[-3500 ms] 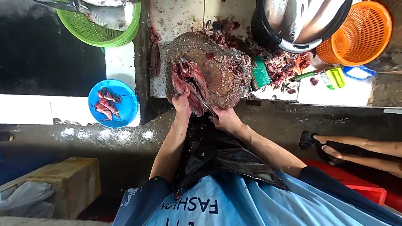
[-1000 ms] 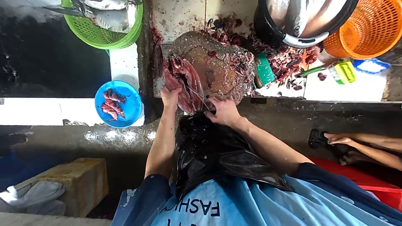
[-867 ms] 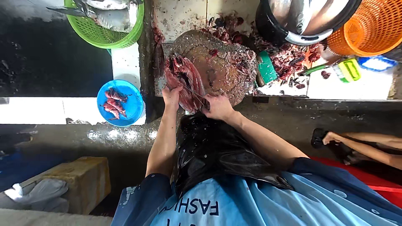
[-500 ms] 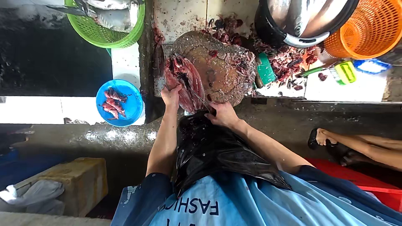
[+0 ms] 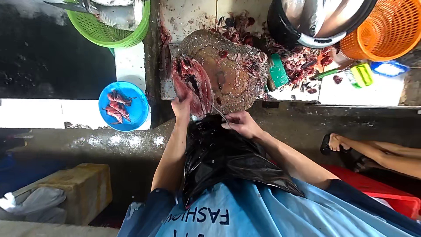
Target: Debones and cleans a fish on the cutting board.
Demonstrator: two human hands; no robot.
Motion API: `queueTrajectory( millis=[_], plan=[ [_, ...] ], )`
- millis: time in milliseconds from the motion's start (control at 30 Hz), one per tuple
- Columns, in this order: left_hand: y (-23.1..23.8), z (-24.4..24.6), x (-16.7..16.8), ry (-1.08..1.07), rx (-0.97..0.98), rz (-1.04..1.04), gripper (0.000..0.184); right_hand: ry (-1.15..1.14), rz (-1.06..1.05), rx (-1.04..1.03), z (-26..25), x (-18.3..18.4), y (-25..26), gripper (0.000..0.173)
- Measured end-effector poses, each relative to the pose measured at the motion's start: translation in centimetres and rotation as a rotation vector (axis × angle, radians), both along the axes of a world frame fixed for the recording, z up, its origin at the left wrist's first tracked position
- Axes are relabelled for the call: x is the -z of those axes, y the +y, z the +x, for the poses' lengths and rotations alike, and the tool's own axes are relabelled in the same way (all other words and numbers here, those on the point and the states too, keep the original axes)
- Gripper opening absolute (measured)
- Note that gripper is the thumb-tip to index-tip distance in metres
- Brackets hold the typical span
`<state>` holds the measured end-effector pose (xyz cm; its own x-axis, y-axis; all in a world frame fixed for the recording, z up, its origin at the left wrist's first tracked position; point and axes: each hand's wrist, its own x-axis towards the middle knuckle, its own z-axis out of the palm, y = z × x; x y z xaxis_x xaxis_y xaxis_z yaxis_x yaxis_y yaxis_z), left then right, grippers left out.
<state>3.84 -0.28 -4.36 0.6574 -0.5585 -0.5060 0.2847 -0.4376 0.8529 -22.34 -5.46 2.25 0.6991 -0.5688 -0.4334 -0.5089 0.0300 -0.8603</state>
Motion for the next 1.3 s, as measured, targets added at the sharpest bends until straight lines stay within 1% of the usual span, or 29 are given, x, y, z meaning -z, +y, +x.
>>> queueTrajectory(
  millis=[33, 67, 133, 200, 267, 400, 467, 533, 567, 600, 633, 667, 700, 733, 767, 833, 867, 900, 933, 967, 1000, 1067, 1100, 1133, 1167, 1200, 1233, 1267, 1300],
  plan=[
    [1.0, -0.9, -0.7, 0.096, 0.041, 0.01, 0.041, -0.066, 0.223, 0.086, -0.4, -0.5, 0.0, 0.022],
    [2.0, -1.8, -1.2, 0.2, 0.057, 0.016, 0.039, -0.105, 0.4, 0.142, -0.8, -0.8, 0.0, 0.027],
    [3.2, -3.0, -1.3, 0.4, -0.019, -0.036, 0.032, -0.143, 0.595, 0.191, -1.1, -1.0, 0.2, 0.035],
    [3.0, -3.2, -1.0, 0.514, -0.097, -0.092, 0.025, -0.166, 0.672, 0.207, -1.0, -0.9, 0.2, 0.038],
    [2.4, -3.4, -0.9, 0.572, -0.132, -0.122, 0.024, -0.165, 0.701, 0.225, -0.8, -1.0, 0.2, 0.039],
    [1.8, -3.6, -1.0, 0.625, -0.167, -0.163, 0.026, -0.169, 0.723, 0.255, -0.2, -1.4, 0.1, 0.038],
    [1.5, -3.6, -0.8, 0.628, -0.17, -0.146, 0.027, -0.18, 0.726, 0.263, -0.3, -1.5, 0.1, 0.038],
    [1.5, -2.7, -0.8, 0.523, -0.149, -0.065, 0.031, -0.193, 0.641, 0.253, -0.3, -1.7, 0.4, 0.035],
    [1.8, -1.9, -1.0, 0.404, -0.118, -0.022, 0.036, -0.183, 0.504, 0.253, -0.3, -2.0, 0.7, 0.031],
    [1.9, -1.0, -1.2, 0.231, -0.089, 0.0, 0.036, -0.155, 0.287, 0.268, -0.2, -2.2, 0.9, 0.026],
    [2.0, -0.4, -1.3, 0.011, -0.054, -0.003, 0.039, -0.095, 0.019, 0.269, -0.3, -2.2, 0.6, 0.028],
    [2.4, -0.2, -1.5, -0.231, 0.007, -0.009, 0.048, -0.02, -0.225, 0.257, -0.4, -2.1, 0.4, 0.037],
    [2.8, -0.7, -2.3, -0.412, 0.079, -0.035, 0.056, 0.055, -0.389, 0.239, -0.5, -2.0, 0.3, 0.043],
    [2.8, -1.7, -3.6, -0.493, 0.158, -0.068, 0.058, 0.111, -0.47, 0.214, -0.4, -2.1, 0.0, 0.046],
    [2.1, -3.1, -5.0, -0.475, 0.257, -0.111, 0.053, 0.155, -0.498, 0.174, 0.2, -2.2, -0.4, 0.045],
    [0.3, -6.0, -7.1, -0.295, 0.483, -0.168, 0.035, 0.19, -0.456, 0.033, 1.7, -2.9, -0.5, 0.042],
    [-0.8, -7.1, -7.4, -0.295, 0.569, -0.136, 0.031, 0.18, -0.424, -0.046, 2.3, -3.3, -0.5, 0.043],
    [-2.0, -7.8, -7.2, -0.355, 0.608, -0.113, 0.033, 0.152, -0.404, -0.108, 2.6, -3.7, -0.7, 0.048],
    [-3.2, -8.3, -6.8, -0.389, 0.582, -0.12, 0.036, 0.103, -0.378, -0.148, 2.4, -4.2, -1.0, 0.055],
    [-4.1, -8.4, -6.6, -0.381, 0.499, -0.143, 0.037, 0.034, -0.364, -0.145, 1.7, -4.8, -1.5, 0.061],
    [-5.0, -8.1, -6.6, -0.341, 0.388, -0.191, 0.037, -0.053, -0.402, -0.056, 0.6, -5.1, -2.1, 0.057],
    [-6.2, -6.8, -7.0, -0.243, 0.193, -0.286, 0.032, -0.158, -0.544, 0.284, -2.3, -4.6, -4.9, 0.03],
    [-6.2, -5.9, -7.2, -0.19, 0.136, -0.325, 0.031, -0.099, -0.592, 0.432, -4.1, -3.5, -7.4, 0.022],
    [-5.9, -5.2, -7.3, -0.144, 0.085, -0.341, 0.032, 0.039, -0.612, 0.529, -5.9, -1.4, -10.3, 0.02],
    [-5.3, -4.6, -7.5, -0.095, 0.033, -0.339, 0.035, 0.208, -0.584, 0.571, -7.5, 1.4, -13.1, 0.021],
    [-4.4, -4.2, -7.7, -0.079, 0.004, -0.321, 0.036, 0.36, -0.52, 0.574, -8.8, 4.5, -15.5, 0.026],
    [-3.8, -3.7, -7.9, -0.13, 0.007, -0.282, 0.035, 0.46, -0.444, 0.552, -9.9, 7.4, -17.4, 0.035],
    [-3.8, -2.7, -7.8, -0.28, 0.057, -0.234, 0.03, 0.522, -0.371, 0.511, -10.8, 9.6, -19.2, 0.048],
    [-3.9, -1.4, -7.0, -0.471, 0.111, -0.133, 0.028, 0.558, -0.313, 0.457, -11.5, 10.9, -20.8, 0.06]
  ],
)
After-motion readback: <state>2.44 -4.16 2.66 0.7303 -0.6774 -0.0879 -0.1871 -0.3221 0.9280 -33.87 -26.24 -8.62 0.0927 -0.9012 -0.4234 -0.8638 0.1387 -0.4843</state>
